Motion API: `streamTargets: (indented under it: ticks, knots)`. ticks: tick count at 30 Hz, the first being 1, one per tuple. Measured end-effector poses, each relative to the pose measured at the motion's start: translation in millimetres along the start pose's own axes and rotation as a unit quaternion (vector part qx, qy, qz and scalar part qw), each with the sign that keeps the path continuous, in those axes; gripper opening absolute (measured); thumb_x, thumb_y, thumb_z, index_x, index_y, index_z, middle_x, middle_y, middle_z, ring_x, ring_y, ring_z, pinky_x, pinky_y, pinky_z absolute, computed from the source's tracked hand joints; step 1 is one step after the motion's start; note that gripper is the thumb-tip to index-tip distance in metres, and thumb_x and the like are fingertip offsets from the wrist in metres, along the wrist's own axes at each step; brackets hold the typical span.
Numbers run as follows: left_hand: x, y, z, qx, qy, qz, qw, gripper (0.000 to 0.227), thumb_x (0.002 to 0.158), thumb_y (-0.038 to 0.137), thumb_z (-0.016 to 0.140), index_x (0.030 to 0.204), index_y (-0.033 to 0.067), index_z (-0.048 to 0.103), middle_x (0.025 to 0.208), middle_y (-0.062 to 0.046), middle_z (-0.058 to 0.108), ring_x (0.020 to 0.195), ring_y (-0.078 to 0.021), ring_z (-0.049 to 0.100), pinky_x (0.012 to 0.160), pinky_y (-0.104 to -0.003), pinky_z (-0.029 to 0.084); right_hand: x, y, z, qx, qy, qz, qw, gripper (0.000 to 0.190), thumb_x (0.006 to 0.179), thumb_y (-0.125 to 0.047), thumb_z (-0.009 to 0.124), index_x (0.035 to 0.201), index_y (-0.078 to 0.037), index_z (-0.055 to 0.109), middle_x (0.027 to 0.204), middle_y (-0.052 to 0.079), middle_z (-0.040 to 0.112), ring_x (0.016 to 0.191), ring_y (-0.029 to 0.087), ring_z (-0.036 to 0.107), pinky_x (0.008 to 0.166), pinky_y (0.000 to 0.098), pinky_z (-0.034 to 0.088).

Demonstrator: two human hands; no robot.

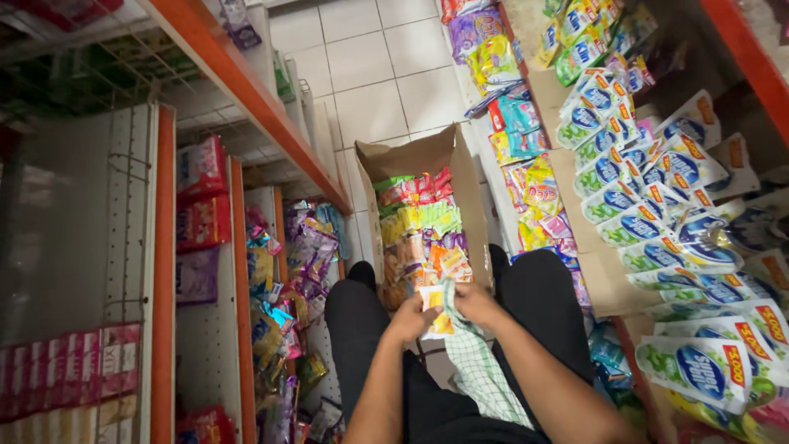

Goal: The person sits on the floor of a store aisle and wipes small yellow soap packets with a green and white checkered cloth. They then use a handheld barcode scanner to scan the packets and place them on a shelf.

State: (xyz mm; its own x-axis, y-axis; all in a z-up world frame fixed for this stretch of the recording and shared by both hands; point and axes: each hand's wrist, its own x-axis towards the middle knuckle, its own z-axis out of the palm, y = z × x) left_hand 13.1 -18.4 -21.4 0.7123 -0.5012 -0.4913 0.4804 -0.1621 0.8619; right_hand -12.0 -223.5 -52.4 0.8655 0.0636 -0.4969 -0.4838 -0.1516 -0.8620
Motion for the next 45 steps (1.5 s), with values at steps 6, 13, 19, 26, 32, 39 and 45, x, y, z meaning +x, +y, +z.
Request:
streamTargets:
  ticks: [6, 13, 19, 26, 32, 39, 45]
  knots:
    - [11.9, -6.2, 8.9, -0.021, -0.059, 0.029, 0.998, 0.039, 0.091, 0.009, 0.072, 0.128, 0.0037, 0.063, 0.107, -0.004, 0.073, 0.092, -0.0127, 0.068, 0.082, -0.031, 0.057, -4.6, -16.5, -7.0, -0.036, 0.077, -0.018, 0.996, 0.024, 0.092, -0.007, 0.059, 0.111, -0.002, 0.072, 0.096, 0.008, 0.078, 0.086, 0.012, 0.07, 0.078, 0.0329, 0.057]
    - [4.7, 10.0, 11.5, -0.039, -0.074, -0.038, 0.996, 0.038, 0.091, 0.011, 0.073, 0.127, 0.0034, 0.064, 0.105, -0.005, 0.073, 0.089, -0.0138, 0.067, 0.078, -0.032, 0.055, -17.1, -42.3, -11.8, -0.142, 0.112, -0.036, 0.983, 0.026, 0.094, -0.007, 0.054, 0.111, -0.003, 0.073, 0.098, 0.017, 0.077, 0.088, 0.023, 0.075, 0.079, 0.0365, 0.057]
    - [8.1, -5.9, 1.9, -0.046, -0.077, -0.009, 0.996, 0.039, 0.09, 0.015, 0.075, 0.126, 0.0022, 0.065, 0.098, -0.002, 0.073, 0.078, -0.0092, 0.066, 0.065, -0.026, 0.054, -12.2, -34.8, -11.8, -0.135, 0.107, -0.03, 0.985, 0.022, 0.095, -0.011, 0.056, 0.105, 0.0, 0.073, 0.091, 0.02, 0.077, 0.084, 0.03, 0.076, 0.077, 0.0389, 0.057]
    - [-2.3, 5.5, -7.2, 0.024, -0.038, -0.05, 0.998, 0.044, 0.086, 0.018, 0.079, 0.125, 0.0018, 0.067, 0.091, -0.005, 0.071, 0.068, -0.0119, 0.059, 0.056, -0.028, 0.047, -3.8, -21.2, -2.4, -0.157, 0.168, -0.057, 0.972, 0.02, 0.097, -0.011, 0.057, 0.104, -0.001, 0.072, 0.091, 0.019, 0.074, 0.081, 0.023, 0.073, 0.074, 0.0373, 0.056]
    - [6.2, -7.5, -3.7, -0.036, -0.052, -0.014, 0.998, 0.043, 0.084, 0.014, 0.081, 0.122, 0.0015, 0.067, 0.099, -0.003, 0.075, 0.08, -0.0092, 0.068, 0.067, -0.026, 0.055, -0.3, -11.7, -7.9, -0.111, 0.112, -0.049, 0.986, 0.017, 0.092, -0.008, 0.059, 0.1, 0.0, 0.072, 0.086, 0.021, 0.075, 0.08, 0.033, 0.07, 0.071, 0.041, 0.056]
    - [5.8, -4.4, -0.7, 0.032, -0.054, -0.078, 0.995, 0.04, 0.084, 0.016, 0.08, 0.12, 0.0038, 0.07, 0.093, -0.004, 0.071, 0.074, -0.0127, 0.061, 0.062, -0.03, 0.048, 0.1, 3.1, -16.9, -0.265, 0.17, -0.074, 0.946, 0.018, 0.102, -0.011, 0.06, 0.098, 0.001, 0.073, 0.09, 0.02, 0.072, 0.076, 0.013, 0.066, 0.072, 0.0367, 0.052]
    - [7.1, -8.3, -0.5, 0.012, -0.06, -0.022, 0.998, 0.039, 0.08, 0.015, 0.083, 0.115, 0.0025, 0.071, 0.093, -0.001, 0.073, 0.078, -0.0095, 0.065, 0.068, -0.026, 0.054, -17.1, -31.2, -8.7, -0.056, 0.078, -0.014, 0.995, 0.019, 0.093, -0.012, 0.063, 0.104, -0.002, 0.075, 0.086, 0.018, 0.077, 0.079, 0.021, 0.07, 0.07, 0.0372, 0.055]
